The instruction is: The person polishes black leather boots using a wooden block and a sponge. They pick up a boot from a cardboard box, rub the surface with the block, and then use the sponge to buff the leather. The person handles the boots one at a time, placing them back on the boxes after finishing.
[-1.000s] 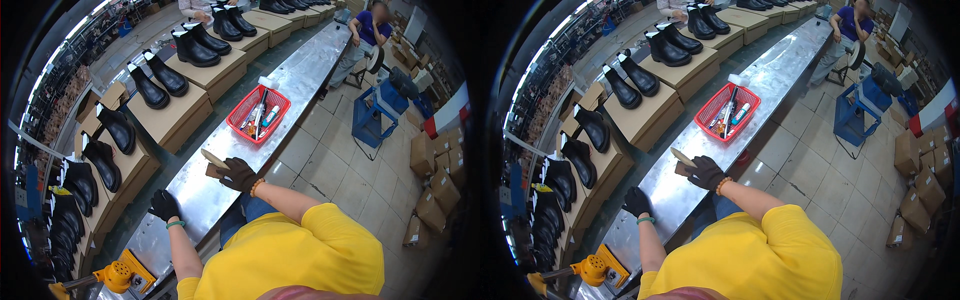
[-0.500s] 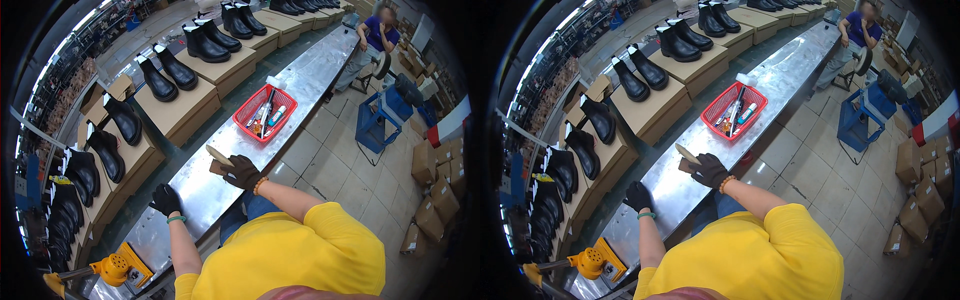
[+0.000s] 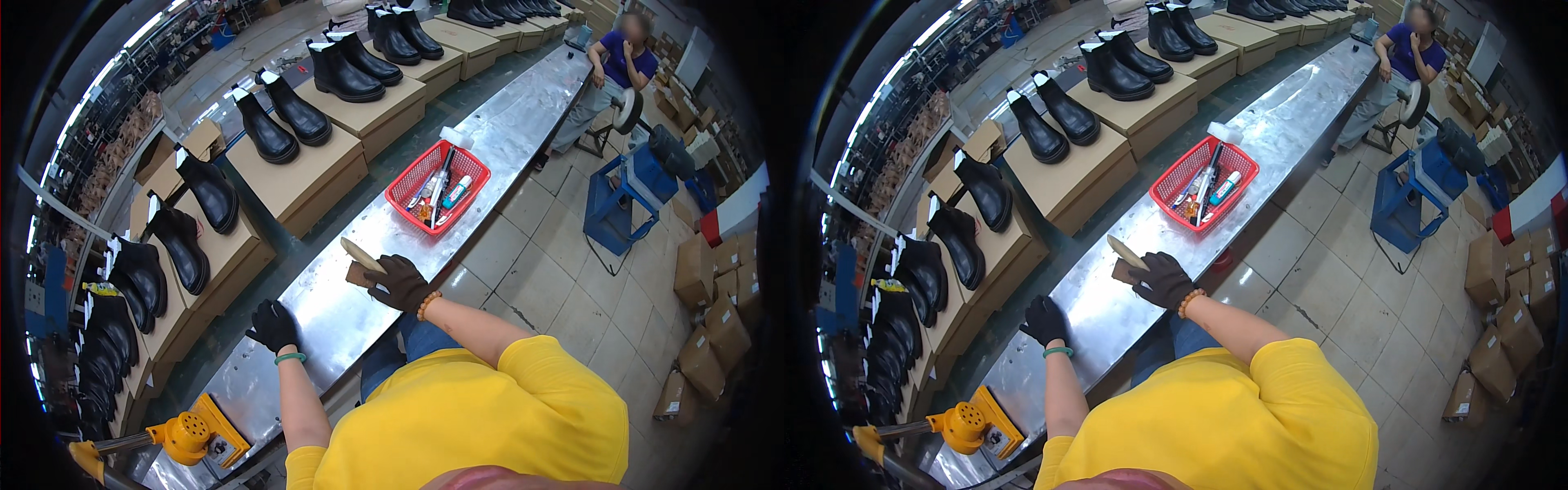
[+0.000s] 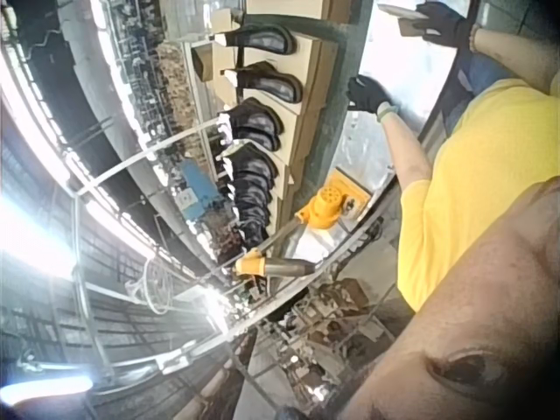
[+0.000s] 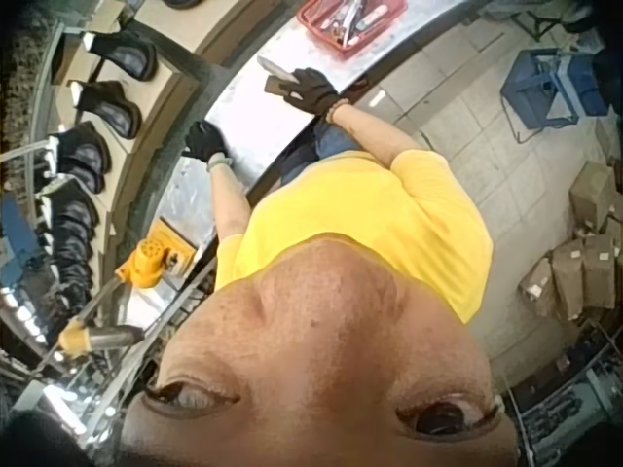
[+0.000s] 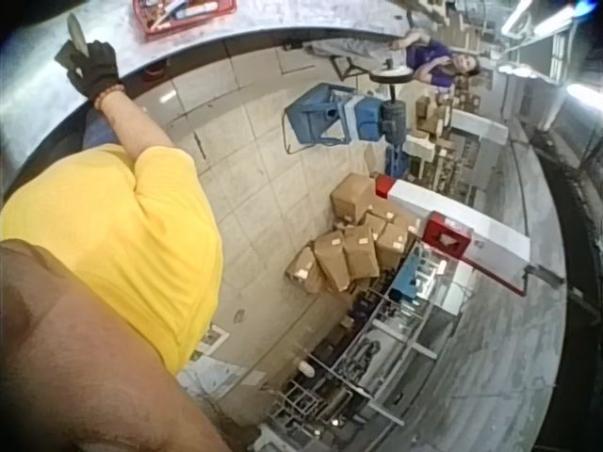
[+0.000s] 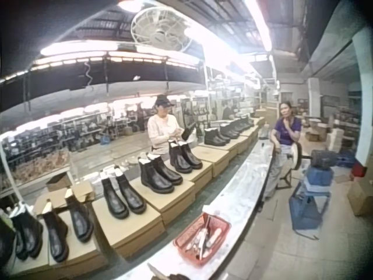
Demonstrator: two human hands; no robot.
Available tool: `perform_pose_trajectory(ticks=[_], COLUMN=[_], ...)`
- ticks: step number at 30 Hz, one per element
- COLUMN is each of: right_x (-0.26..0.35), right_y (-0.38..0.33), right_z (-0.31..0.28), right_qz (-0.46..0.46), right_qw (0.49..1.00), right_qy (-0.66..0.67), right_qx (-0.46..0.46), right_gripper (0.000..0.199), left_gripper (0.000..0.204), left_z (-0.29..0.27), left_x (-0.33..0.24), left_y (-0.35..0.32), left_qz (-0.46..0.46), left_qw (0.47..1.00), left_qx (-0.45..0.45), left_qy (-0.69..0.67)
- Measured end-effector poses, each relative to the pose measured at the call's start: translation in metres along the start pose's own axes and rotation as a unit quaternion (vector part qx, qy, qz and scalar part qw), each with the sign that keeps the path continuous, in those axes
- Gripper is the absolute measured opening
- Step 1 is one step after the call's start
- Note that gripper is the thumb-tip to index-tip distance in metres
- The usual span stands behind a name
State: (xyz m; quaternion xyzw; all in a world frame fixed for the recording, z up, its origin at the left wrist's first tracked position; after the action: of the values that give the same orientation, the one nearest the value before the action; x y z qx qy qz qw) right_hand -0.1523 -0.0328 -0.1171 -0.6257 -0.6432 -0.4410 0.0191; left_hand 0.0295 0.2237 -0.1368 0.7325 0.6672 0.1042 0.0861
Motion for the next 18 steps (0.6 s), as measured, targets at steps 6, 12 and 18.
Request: perform_pose_trajectory(ticks=[6,12,18], right_x=[0.002,0.002,0.0042], right_y=[0.0007,0.0005,0.0011], right_z=[0.0007,0.0045,0.006], right_qz=[-0.004,-0.011,-0.008], right_qw=[1.0,1.0,1.0], right_qy=[-0.005,-0.01,-0.004], right_qx=[-0.001,-0.011,-0.009], right_gripper=[0.031,0.03,0.029], left_gripper=[0.032,0.034,0.048], left_z=[-0.0019,-0.007,-0.0031], left_x=[0.0008,0.0014,0.005], left_y=[0.0005,0.0002,0.0014], left_qz=[-0.004,-0.004,-0.015], left_qw=[1.0,1.0,0.999], left_qx=[0.008,0.018,0.019], left_qy=[-0.011,-0.023,-0.025])
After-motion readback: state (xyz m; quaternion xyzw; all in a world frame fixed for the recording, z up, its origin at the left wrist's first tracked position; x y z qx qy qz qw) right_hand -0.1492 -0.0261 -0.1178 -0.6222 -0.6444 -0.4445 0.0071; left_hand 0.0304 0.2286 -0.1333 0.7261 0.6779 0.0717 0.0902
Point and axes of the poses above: each hand's wrist, its own y-axis towards the middle knuckle, its own z-axis out of the palm, x = y × z, the point moved 2 cm from there along y, towards the middle knuckle, and after that the axes turned 13 degrees about y, right-handed, at the moved point
